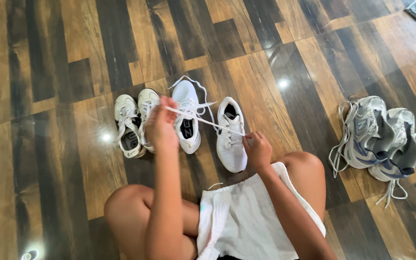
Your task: The person sits on a wooden floor and unlaces a white sneaker, then re-laces it by threading the laces through the eyelets and tying a knot. Multiple other shoes are visible nearby but not handled.
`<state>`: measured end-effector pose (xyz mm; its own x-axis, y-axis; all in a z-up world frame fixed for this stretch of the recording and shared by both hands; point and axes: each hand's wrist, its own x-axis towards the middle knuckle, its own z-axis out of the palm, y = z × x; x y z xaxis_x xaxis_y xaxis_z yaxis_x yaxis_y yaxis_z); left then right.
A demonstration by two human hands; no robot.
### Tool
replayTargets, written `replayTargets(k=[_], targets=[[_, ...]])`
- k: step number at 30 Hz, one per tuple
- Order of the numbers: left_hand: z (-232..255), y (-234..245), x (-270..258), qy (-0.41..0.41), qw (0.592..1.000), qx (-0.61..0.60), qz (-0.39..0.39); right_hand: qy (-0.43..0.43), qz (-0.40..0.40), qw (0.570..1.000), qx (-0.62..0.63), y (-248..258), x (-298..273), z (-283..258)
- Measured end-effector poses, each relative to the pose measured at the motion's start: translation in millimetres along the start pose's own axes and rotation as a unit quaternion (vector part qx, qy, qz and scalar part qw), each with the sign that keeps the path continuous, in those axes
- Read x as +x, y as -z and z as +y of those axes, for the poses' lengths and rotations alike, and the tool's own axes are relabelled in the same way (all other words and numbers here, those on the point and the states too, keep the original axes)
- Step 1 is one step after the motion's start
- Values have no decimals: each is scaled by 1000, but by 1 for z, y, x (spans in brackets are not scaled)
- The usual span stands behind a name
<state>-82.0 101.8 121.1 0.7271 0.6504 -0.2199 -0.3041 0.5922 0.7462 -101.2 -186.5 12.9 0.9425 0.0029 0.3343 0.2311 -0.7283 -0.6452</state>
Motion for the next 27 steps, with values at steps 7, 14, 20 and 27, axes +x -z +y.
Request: replayTargets(k=[7,14,20,27], targets=[[68,44,38,-37,997,26,65,-123,-52,989,66,7,7,-12],[1,33,-38,17,996,83,-37,96,-140,950,264,-6,11,-110],[-24,10,-98,41,982,184,-30,-98,-298,888,335,-10,19,-131],[-34,27,-89,47,982,176,-44,-116,-305,904,278,32,-15,-60]])
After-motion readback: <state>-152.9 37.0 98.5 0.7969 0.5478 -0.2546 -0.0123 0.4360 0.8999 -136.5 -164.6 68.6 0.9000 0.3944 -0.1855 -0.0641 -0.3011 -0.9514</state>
